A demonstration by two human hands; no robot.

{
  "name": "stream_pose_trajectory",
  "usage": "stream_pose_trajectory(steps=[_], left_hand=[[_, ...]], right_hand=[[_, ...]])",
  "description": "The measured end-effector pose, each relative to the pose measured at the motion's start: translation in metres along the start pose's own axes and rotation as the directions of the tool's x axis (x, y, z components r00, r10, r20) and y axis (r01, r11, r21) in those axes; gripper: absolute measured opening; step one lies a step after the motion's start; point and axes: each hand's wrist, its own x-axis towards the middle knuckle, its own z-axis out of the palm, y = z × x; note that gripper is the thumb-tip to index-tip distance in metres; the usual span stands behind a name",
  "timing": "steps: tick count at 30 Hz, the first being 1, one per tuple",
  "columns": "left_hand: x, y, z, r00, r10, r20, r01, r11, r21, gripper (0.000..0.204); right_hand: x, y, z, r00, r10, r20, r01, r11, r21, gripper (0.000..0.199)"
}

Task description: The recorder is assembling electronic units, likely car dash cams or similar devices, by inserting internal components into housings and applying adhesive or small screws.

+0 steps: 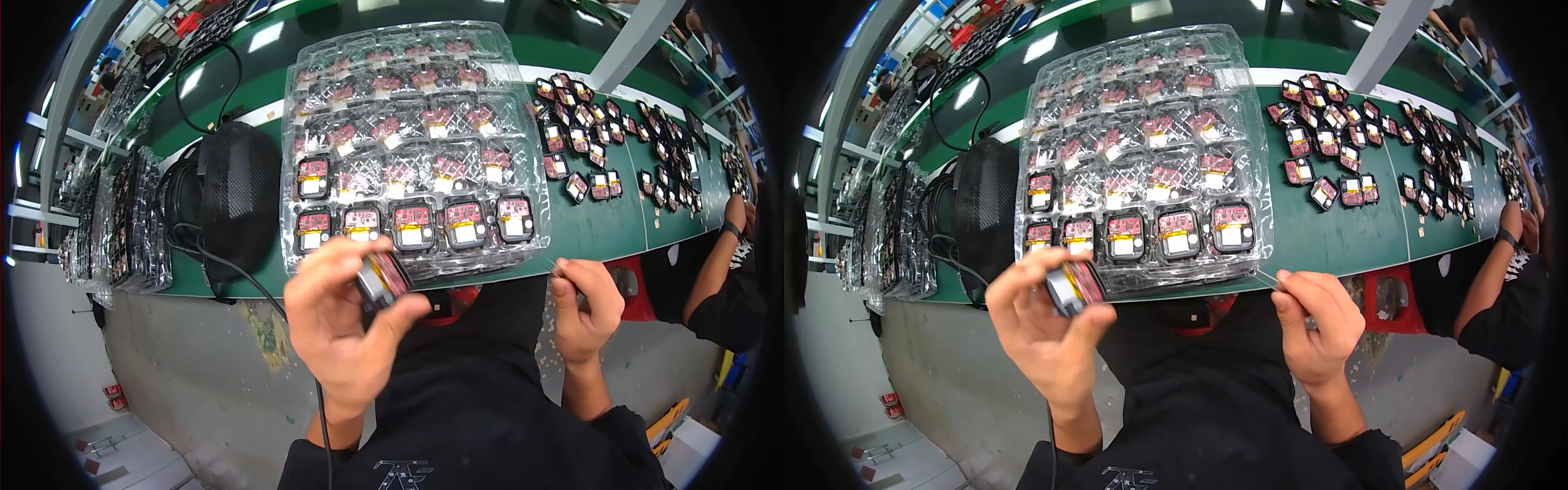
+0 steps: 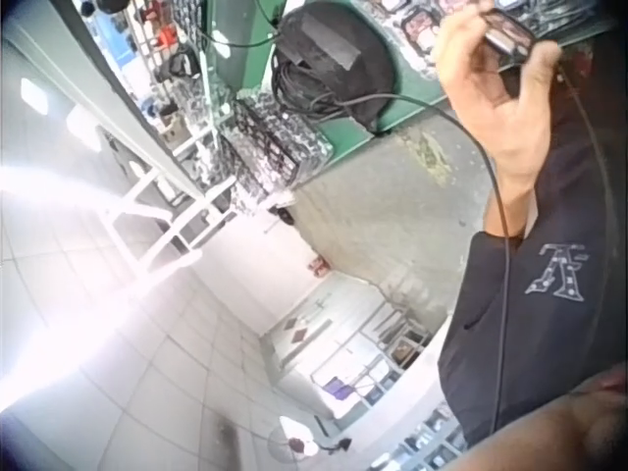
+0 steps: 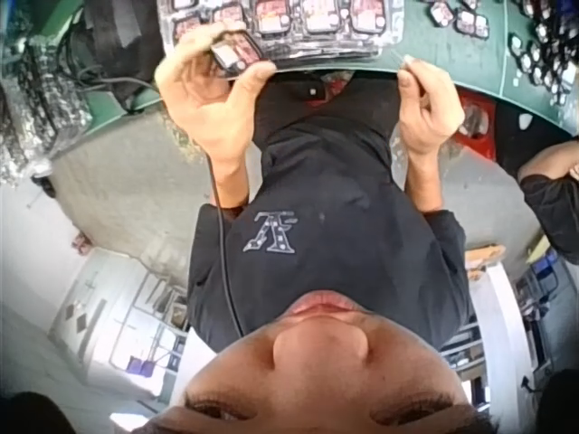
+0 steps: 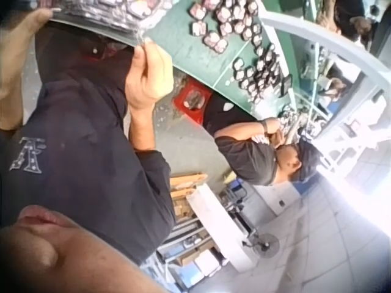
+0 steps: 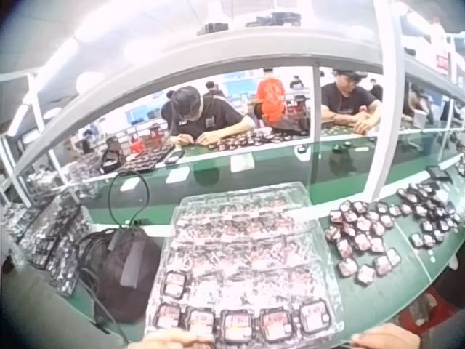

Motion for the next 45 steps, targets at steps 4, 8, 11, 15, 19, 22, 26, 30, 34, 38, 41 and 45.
stream_pose_trajectory(steps=[4, 8, 11, 15, 19, 22, 26, 30, 34, 38, 41, 45], left_hand=[[0.046, -0.01, 0.001, 0.985, 0.164, 0.046, -0.159, 0.792, 0.59, 0.031], [0.078, -0.016, 0.007, 0.991, 0.123, 0.045, -0.114, 0.646, 0.754, 0.022], [0.08, -0.025, 0.006, 0.997, 0.036, 0.069, -0.077, 0.618, 0.782, 0.021], [0.076, -0.025, 0.003, 0.981, 0.032, 0.193, -0.181, 0.527, 0.83, 0.025], [0.076, -0.018, -0.002, 0.965, 0.0, 0.261, -0.221, 0.532, 0.817, 0.02], [0.079, -0.022, -0.007, 0.961, -0.008, 0.277, -0.219, 0.592, 0.776, 0.017], [0.081, -0.025, -0.014, 0.957, -0.012, 0.291, -0.219, 0.63, 0.745, 0.016], [0.084, -0.026, -0.018, 0.956, -0.003, 0.294, -0.234, 0.599, 0.766, 0.019], [0.087, -0.026, -0.021, 0.951, -0.017, 0.308, -0.24, 0.587, 0.773, 0.02], [0.094, -0.023, -0.021, 0.945, -0.091, 0.314, -0.209, 0.571, 0.794, 0.022], [0.096, -0.018, -0.018, 0.948, -0.131, 0.289, -0.168, 0.566, 0.807, 0.022], [0.101, -0.017, -0.018, 0.938, -0.183, 0.294, -0.15, 0.549, 0.822, 0.022]], right_hand=[[-0.002, 0.004, -0.001, 1.0, 0.028, 0.003, -0.028, 0.999, -0.016, 0.021], [-0.002, 0.002, 0.002, 0.999, 0.042, 0.029, -0.042, 0.999, 0.007, 0.02], [-0.002, 0.002, 0.002, 0.998, 0.064, 0.014, -0.065, 0.998, 0.021, 0.018], [0.0, 0.009, 0.004, 0.991, 0.135, -0.019, -0.133, 0.986, 0.105, 0.018], [0.001, 0.016, 0.011, 0.955, 0.298, -0.002, -0.29, 0.93, 0.224, 0.026], [0.014, 0.014, 0.03, 0.939, 0.343, 0.012, -0.319, 0.861, 0.396, 0.034], [0.026, 0.012, 0.034, 0.889, 0.446, 0.107, -0.44, 0.764, 0.471, 0.045], [0.034, 0.012, 0.036, 0.886, 0.444, 0.135, -0.447, 0.735, 0.51, 0.046], [0.038, 0.013, 0.033, 0.877, 0.449, 0.17, -0.47, 0.73, 0.496, 0.045], [0.042, 0.014, 0.03, 0.87, 0.452, 0.199, -0.488, 0.723, 0.489, 0.045], [0.044, 0.013, 0.028, 0.855, 0.47, 0.218, -0.515, 0.721, 0.464, 0.045], [0.046, 0.013, 0.026, 0.828, 0.5, 0.254, -0.556, 0.676, 0.484, 0.046]])
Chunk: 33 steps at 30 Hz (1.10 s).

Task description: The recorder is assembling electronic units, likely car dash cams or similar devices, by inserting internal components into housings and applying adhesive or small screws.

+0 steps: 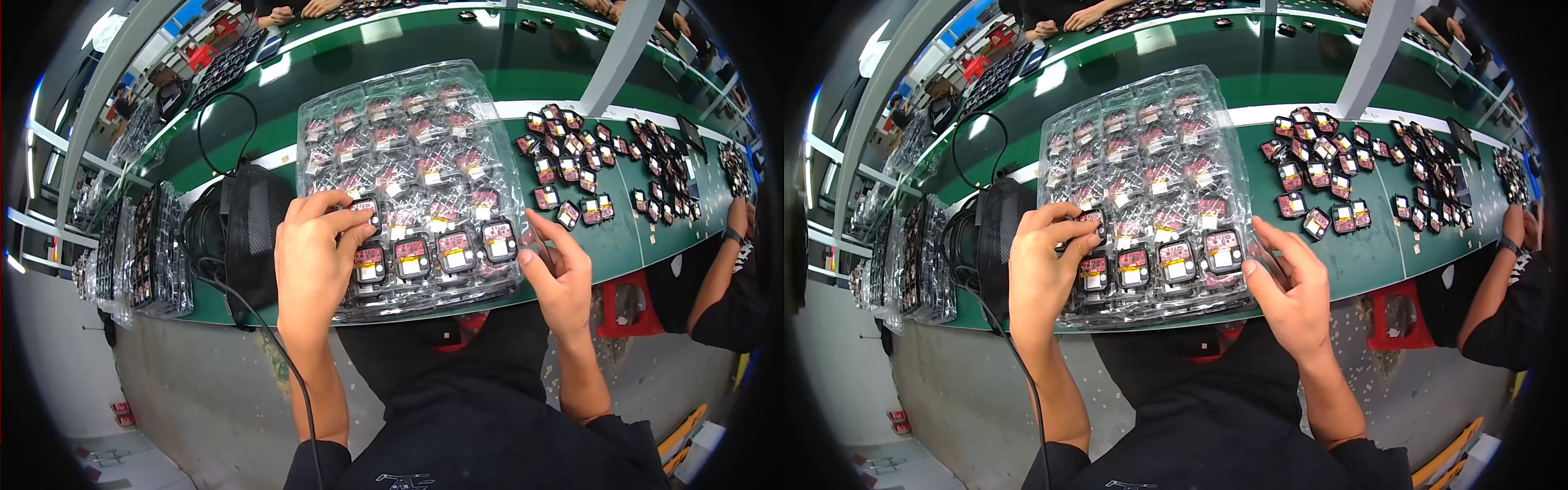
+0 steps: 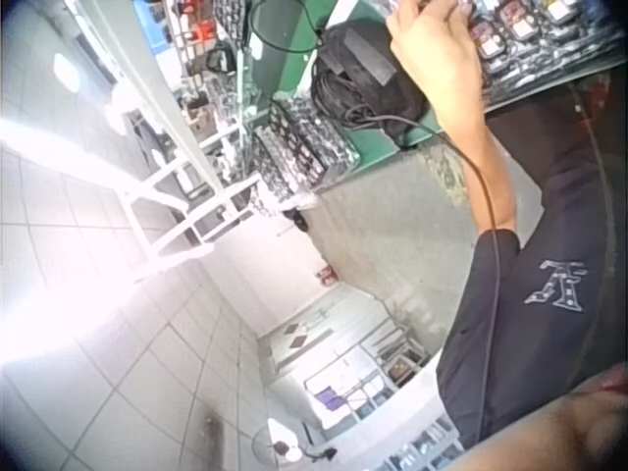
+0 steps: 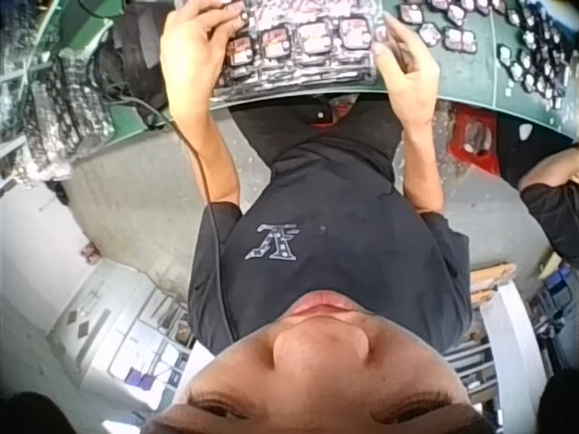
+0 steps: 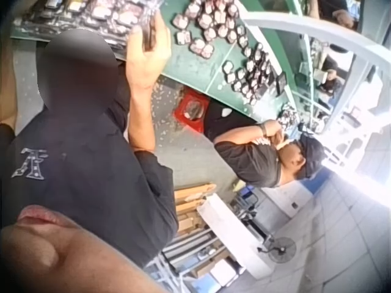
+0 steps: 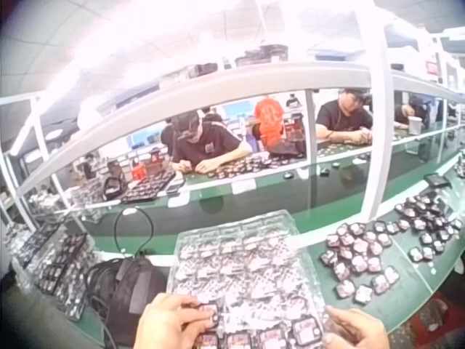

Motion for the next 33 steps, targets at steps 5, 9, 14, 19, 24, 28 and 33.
stream_pose_trajectory(steps=[5, 9, 14, 19, 24, 28, 33], left_hand=[[-0.004, -0.003, -0.002, 0.996, 0.08, -0.034, -0.08, 0.997, 0.004, 0.017], [-0.008, -0.003, -0.005, 0.998, 0.055, -0.008, -0.055, 0.998, -0.017, 0.018], [-0.013, -0.001, -0.003, 0.997, 0.054, -0.048, -0.052, 0.998, 0.031, 0.018], [-0.017, -0.002, -0.003, 0.998, 0.026, -0.064, -0.024, 0.999, 0.035, 0.02], [-0.023, 0.012, 0.0, 0.972, 0.075, -0.224, -0.065, 0.997, 0.052, 0.021], [-0.042, 0.032, 0.005, 0.921, 0.178, -0.346, -0.206, 0.978, -0.046, 0.026], [-0.08, 0.061, 0.025, 0.864, 0.373, -0.337, -0.45, 0.873, -0.187, 0.015]], right_hand=[[-0.001, 0.0, 0.0, 1.0, 0.0, 0.012, 0.0, 1.0, 0.016, 0.046], [-0.004, -0.002, 0.002, 0.993, -0.114, 0.018, 0.114, 0.992, -0.051, 0.047], [-0.003, -0.003, 0.002, 0.997, -0.063, 0.044, 0.068, 0.992, -0.105, 0.048], [0.001, -0.006, -0.01, 0.998, -0.061, 0.009, 0.062, 0.976, -0.209, 0.045], [0.019, 0.028, -0.034, 0.893, -0.426, -0.145, 0.131, 0.554, -0.822, 0.034], [0.014, 0.04, -0.046, 0.945, -0.271, -0.182, -0.041, 0.452, -0.891, 0.029], [-0.008, 0.035, -0.048, 0.947, -0.284, -0.149, -0.002, 0.461, -0.887, 0.027]])
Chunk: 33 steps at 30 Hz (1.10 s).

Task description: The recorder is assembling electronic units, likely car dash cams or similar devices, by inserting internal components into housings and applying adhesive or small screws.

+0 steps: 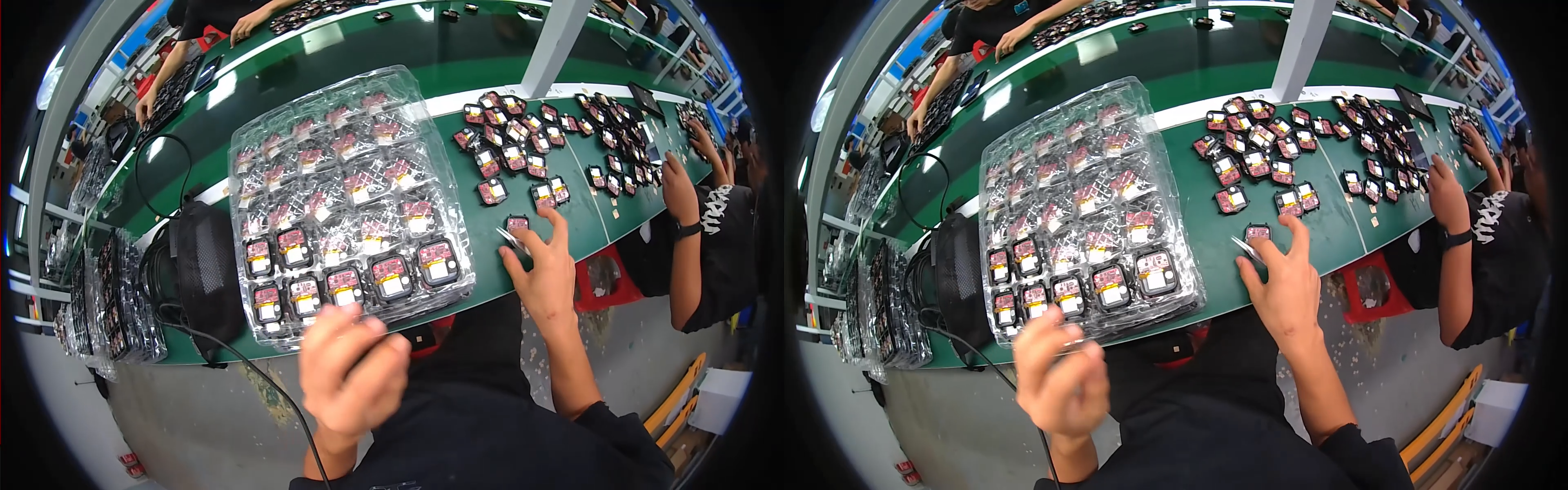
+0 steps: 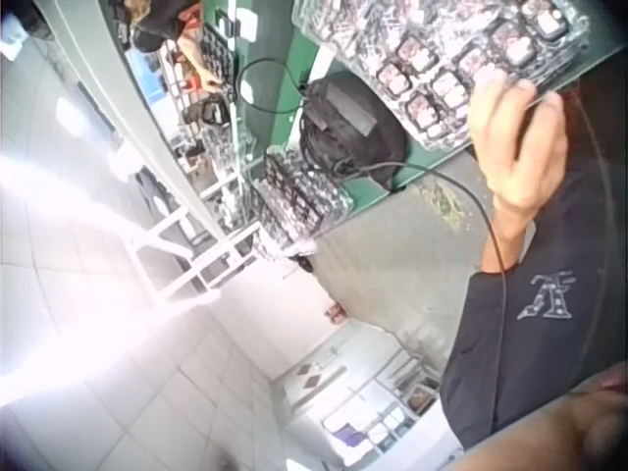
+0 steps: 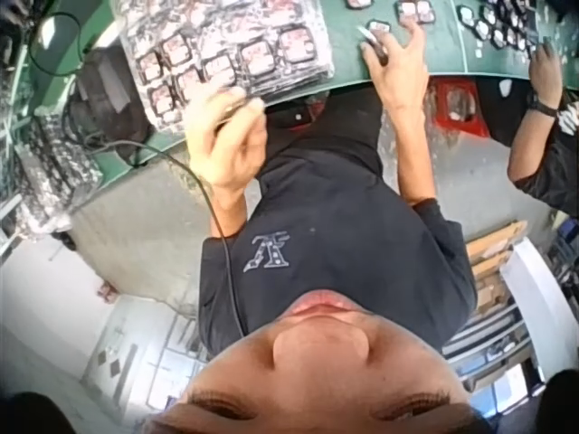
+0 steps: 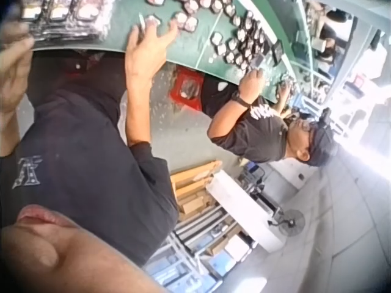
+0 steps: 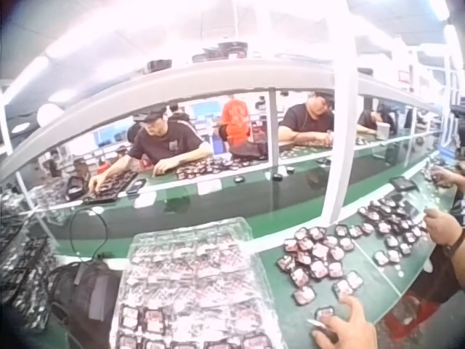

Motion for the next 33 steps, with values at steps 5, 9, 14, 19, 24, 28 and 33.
stream_pose_trajectory(steps=[5, 9, 14, 19, 24, 28, 33], left_hand=[[-0.021, 0.029, 0.02, 0.985, 0.094, 0.145, -0.035, 0.929, -0.367, 0.02], [-0.031, 0.039, 0.041, 0.973, 0.021, 0.229, 0.094, 0.872, -0.481, 0.024], [-0.048, 0.046, 0.038, 0.596, -0.394, 0.7, 0.793, 0.15, -0.59, 0.032], [-0.071, 0.036, 0.047, 0.491, -0.191, 0.85, 0.791, -0.31, -0.527, 0.067], [-0.066, 0.02, 0.041, 0.419, -0.008, 0.908, 0.764, -0.537, -0.357, 0.077], [-0.065, 0.019, 0.037, 0.44, 0.059, 0.896, 0.739, -0.591, -0.324, 0.068], [-0.075, 0.027, 0.038, 0.59, -0.16, 0.791, 0.479, -0.719, -0.503, 0.066]], right_hand=[[-0.012, 0.004, -0.002, 0.996, 0.072, 0.052, -0.076, 0.994, 0.082, 0.024], [-0.014, 0.01, -0.002, 1.0, -0.004, -0.029, 0.007, 0.994, 0.111, 0.025], [-0.031, 0.005, -0.031, 0.987, 0.008, 0.162, -0.116, 0.733, 0.671, 0.042], [-0.037, -0.016, -0.049, 0.843, -0.521, 0.136, 0.111, 0.417, 0.902, 0.042], [-0.034, -0.026, -0.053, 0.714, -0.649, 0.264, 0.068, 0.44, 0.895, 0.037], [-0.032, -0.028, -0.051, 0.635, -0.732, 0.246, 0.106, 0.398, 0.911, 0.035], [-0.034, -0.037, -0.055, 0.809, -0.535, 0.245, 0.137, 0.576, 0.806, 0.037]])
